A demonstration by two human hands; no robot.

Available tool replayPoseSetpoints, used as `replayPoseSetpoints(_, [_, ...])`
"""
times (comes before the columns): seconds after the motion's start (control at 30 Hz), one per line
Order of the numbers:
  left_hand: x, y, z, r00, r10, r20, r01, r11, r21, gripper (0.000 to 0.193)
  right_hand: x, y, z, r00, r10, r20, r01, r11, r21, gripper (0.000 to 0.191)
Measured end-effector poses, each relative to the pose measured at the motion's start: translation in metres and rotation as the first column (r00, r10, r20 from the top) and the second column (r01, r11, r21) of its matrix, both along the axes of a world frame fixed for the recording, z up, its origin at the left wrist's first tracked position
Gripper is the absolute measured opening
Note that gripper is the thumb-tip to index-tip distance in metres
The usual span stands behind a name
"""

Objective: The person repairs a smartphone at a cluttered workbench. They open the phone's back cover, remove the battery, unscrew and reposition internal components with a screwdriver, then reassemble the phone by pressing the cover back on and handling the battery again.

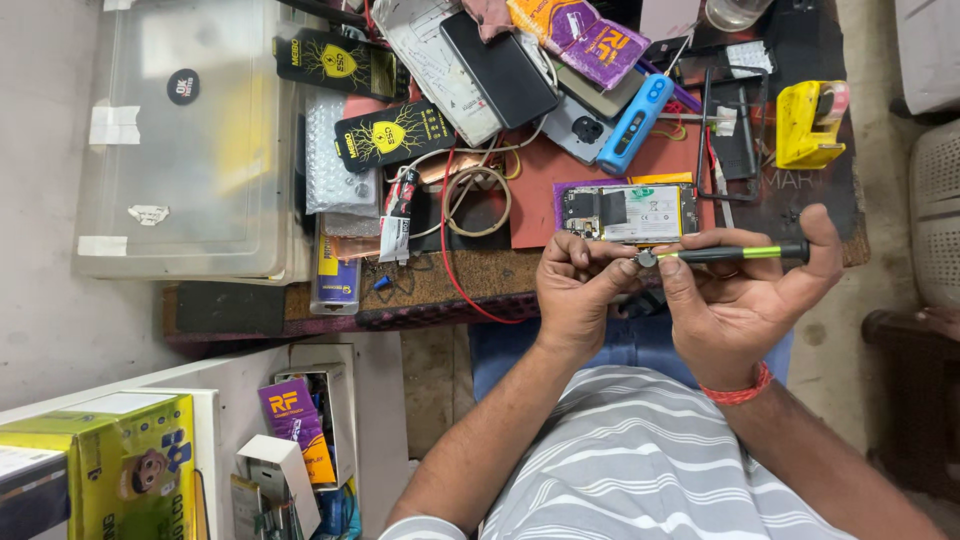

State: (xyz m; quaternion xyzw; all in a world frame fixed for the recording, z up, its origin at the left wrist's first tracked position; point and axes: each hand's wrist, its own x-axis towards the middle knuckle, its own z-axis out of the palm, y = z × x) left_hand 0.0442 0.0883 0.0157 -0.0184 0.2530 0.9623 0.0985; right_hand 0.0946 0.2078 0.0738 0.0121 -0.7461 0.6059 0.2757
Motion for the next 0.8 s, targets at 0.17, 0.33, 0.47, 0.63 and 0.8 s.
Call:
replayPoseSetpoints(0.17, [-0.0020, -0.0018, -0.0008, 1.000, 0.022, 0.017, -0.023, 1.000, 0.011, 0.044, -0.0025, -0.0058, -0.0015, 1.000, -0.019, 0.002, 0.019, 1.000, 0.019, 0.092])
replayPoseSetpoints(0.33, [-0.0029, -0.0035, 0.0004, 0.999, 0.006, 0.036, -0.007, 0.999, 0.039, 0.044, -0.0027, -0.0064, -0.0014, 1.000, -0.025, 0.014, 0.025, 0.999, 0.029, 0.091])
replayPoseSetpoints(0.47, [-0.0041, -0.0056, 0.0019, 1.000, 0.003, 0.022, -0.003, 1.000, 0.009, 0.043, -0.0040, -0.0048, -0.0028, 1.000, -0.017, 0.005, 0.017, 0.998, 0.068, 0.092])
replayPoseSetpoints(0.63, [-0.0035, -0.0077, 0.0012, 1.000, 0.001, 0.011, -0.001, 1.000, -0.014, 0.042, -0.0049, -0.0043, -0.0066, 1.000, -0.018, 0.005, 0.018, 0.998, 0.068, 0.091])
replayPoseSetpoints(0.8, [-0.0032, -0.0055, 0.0010, 1.000, 0.016, 0.013, -0.015, 1.000, -0.022, 0.043, -0.0052, -0.0049, -0.0083, 1.000, -0.028, -0.006, 0.028, 0.999, 0.034, 0.091])
